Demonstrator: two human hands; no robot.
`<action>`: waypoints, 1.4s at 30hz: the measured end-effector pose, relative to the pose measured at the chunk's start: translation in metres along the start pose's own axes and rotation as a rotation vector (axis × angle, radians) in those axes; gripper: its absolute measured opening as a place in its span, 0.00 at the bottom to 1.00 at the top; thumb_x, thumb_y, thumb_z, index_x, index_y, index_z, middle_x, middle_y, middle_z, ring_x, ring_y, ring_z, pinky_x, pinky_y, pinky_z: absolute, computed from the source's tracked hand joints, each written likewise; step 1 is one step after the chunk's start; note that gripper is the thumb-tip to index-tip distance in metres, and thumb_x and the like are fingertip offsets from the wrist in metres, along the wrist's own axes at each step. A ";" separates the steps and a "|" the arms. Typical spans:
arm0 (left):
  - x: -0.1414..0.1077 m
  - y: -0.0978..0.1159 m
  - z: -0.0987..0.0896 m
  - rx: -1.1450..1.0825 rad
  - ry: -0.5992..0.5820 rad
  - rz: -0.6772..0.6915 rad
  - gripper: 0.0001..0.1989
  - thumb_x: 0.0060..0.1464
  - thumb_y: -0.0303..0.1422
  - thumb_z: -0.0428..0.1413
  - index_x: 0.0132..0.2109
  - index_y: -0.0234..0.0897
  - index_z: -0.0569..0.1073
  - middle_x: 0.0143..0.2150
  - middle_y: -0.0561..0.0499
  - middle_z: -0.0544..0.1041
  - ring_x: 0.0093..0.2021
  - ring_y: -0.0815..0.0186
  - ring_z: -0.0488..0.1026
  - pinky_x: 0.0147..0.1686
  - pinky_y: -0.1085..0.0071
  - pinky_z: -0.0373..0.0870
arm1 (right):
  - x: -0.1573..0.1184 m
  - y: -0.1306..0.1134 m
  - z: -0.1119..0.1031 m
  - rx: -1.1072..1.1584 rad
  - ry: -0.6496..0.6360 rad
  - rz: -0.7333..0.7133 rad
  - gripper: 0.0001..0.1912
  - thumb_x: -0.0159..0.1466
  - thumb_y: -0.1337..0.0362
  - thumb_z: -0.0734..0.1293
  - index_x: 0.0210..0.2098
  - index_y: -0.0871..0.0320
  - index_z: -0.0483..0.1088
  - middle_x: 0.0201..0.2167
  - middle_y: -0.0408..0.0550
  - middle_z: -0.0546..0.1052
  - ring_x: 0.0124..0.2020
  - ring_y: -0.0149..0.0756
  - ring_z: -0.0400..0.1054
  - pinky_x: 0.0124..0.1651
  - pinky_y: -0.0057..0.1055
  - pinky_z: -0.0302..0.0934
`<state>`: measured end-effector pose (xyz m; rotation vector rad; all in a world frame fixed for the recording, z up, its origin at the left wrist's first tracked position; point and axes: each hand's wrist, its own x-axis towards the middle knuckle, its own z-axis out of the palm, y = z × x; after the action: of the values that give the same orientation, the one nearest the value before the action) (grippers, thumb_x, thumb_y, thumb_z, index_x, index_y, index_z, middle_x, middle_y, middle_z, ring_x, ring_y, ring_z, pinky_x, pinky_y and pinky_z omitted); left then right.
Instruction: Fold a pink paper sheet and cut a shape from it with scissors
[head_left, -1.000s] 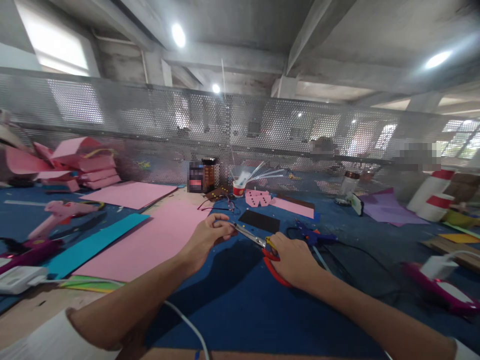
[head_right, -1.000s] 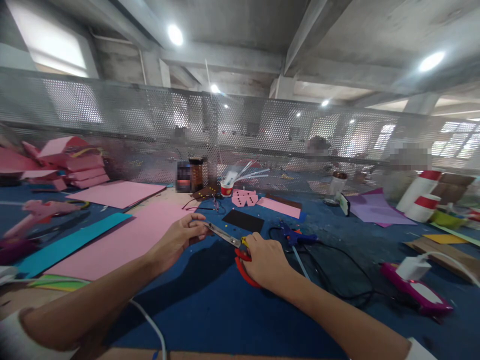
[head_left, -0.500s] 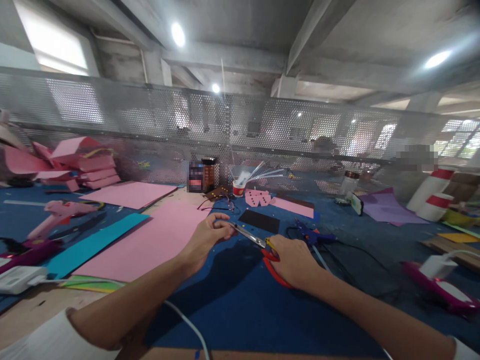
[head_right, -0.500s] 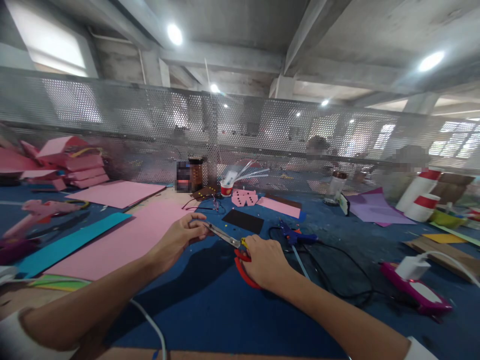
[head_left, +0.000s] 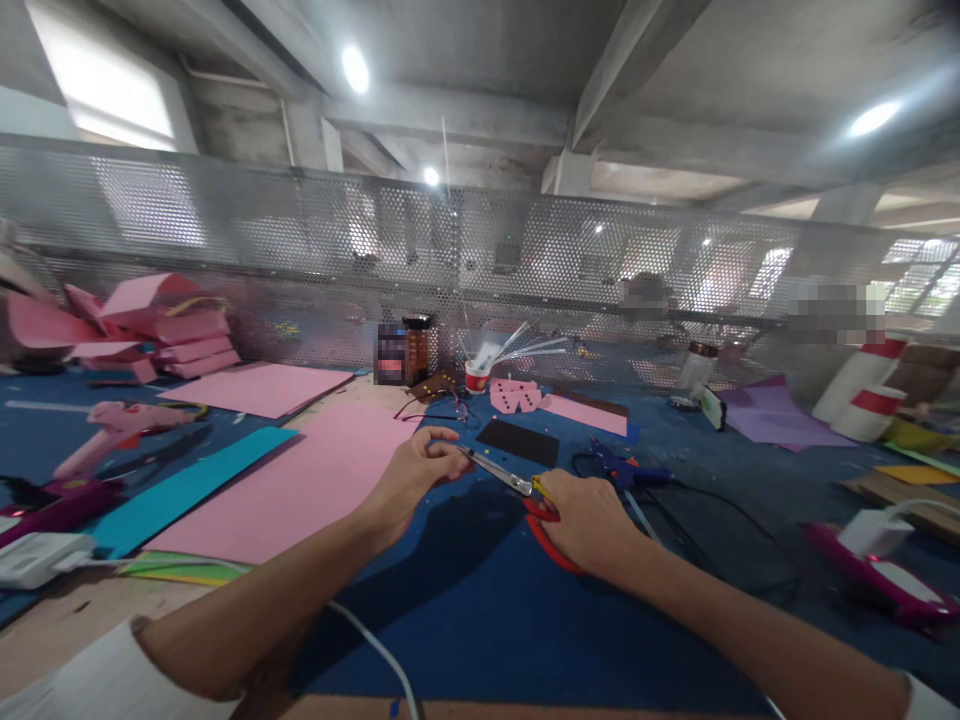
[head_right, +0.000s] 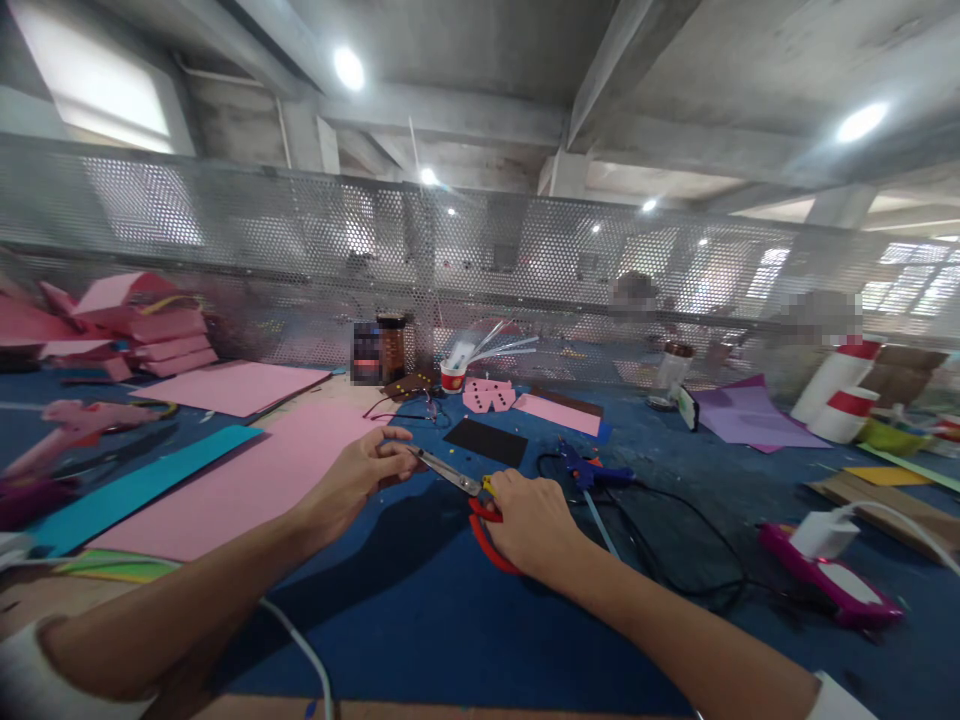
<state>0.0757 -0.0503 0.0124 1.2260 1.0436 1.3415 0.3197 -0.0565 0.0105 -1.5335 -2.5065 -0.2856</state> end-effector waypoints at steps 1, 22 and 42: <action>0.000 0.000 0.000 0.003 -0.002 0.002 0.20 0.47 0.30 0.63 0.47 0.38 0.67 0.31 0.55 0.76 0.34 0.67 0.74 0.39 0.70 0.68 | 0.000 0.000 0.000 0.000 0.003 -0.004 0.12 0.66 0.55 0.58 0.35 0.55 0.68 0.33 0.46 0.76 0.30 0.39 0.71 0.30 0.32 0.45; -0.001 0.003 0.003 0.006 0.002 -0.002 0.21 0.44 0.32 0.64 0.46 0.38 0.68 0.30 0.54 0.77 0.35 0.64 0.76 0.39 0.69 0.68 | 0.001 0.000 0.000 0.004 -0.030 -0.025 0.12 0.67 0.56 0.58 0.36 0.56 0.69 0.34 0.47 0.77 0.32 0.40 0.72 0.32 0.32 0.50; 0.001 0.003 0.002 -0.062 -0.042 -0.080 0.18 0.47 0.31 0.65 0.43 0.37 0.68 0.32 0.50 0.78 0.40 0.62 0.78 0.43 0.67 0.71 | 0.007 0.008 0.003 0.152 -0.045 0.011 0.10 0.65 0.57 0.61 0.33 0.56 0.67 0.32 0.46 0.78 0.33 0.38 0.71 0.32 0.29 0.48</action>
<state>0.0770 -0.0499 0.0156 1.1498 1.0045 1.2722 0.3240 -0.0462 0.0094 -1.5097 -2.4887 -0.0577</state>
